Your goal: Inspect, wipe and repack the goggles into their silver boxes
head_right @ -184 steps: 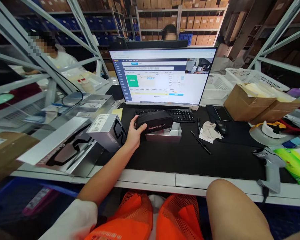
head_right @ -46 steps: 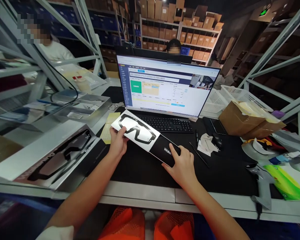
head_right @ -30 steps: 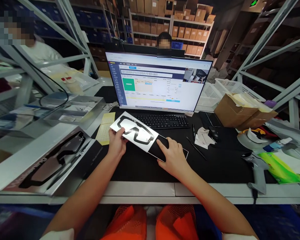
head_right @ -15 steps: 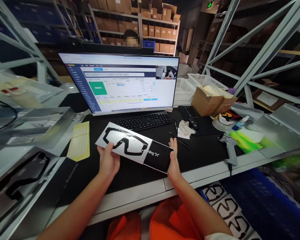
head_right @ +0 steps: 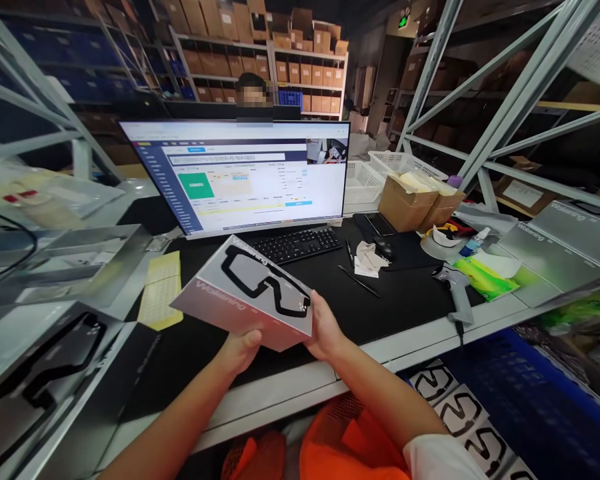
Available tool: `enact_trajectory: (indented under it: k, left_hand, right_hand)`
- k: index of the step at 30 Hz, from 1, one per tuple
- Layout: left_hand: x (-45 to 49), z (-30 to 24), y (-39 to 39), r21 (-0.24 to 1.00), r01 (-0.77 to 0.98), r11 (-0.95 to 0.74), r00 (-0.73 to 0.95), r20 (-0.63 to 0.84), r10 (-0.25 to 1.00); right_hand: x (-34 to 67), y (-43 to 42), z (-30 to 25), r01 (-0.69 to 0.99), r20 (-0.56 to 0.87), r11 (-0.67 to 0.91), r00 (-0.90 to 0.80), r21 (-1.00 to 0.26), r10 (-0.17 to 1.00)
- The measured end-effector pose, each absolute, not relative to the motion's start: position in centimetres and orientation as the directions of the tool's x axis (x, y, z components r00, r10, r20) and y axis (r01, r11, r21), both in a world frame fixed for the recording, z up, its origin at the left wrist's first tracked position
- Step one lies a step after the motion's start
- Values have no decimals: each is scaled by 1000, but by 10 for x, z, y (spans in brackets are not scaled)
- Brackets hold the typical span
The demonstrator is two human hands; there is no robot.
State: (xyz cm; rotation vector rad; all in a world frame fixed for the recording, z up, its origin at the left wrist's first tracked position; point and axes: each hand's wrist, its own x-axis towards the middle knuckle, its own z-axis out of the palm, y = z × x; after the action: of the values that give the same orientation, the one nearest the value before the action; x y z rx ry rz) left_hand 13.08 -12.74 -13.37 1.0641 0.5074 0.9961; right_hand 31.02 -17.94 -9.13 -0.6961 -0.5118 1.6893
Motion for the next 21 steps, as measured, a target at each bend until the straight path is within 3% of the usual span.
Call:
enact_trajectory:
  k: [5, 11, 17, 19, 21]
  left_hand:
    - [129, -134, -122, 778, -537, 326, 538, 18, 843]
    - [127, -130, -121, 727, -554, 405, 565, -28, 825]
    - [130, -129, -124, 756, -531, 383, 548, -38, 835]
    - [130, -128, -122, 759, -537, 368, 513, -53, 857]
    - [126, -129, -117, 782, -530, 328, 445, -73, 892]
  right_hand:
    - [321, -191, -86, -678, 69, -74, -182, -731, 981]
    - [322, -192, -86, -647, 18, -58, -111, -760, 994]
    - [311, -190, -88, -650, 16, -65, -117, -757, 993]
    - [315, -185, -91, -574, -38, -94, -109, -813, 993]
    - [339, -180, -94, -386, -61, -56, 1, -921, 998]
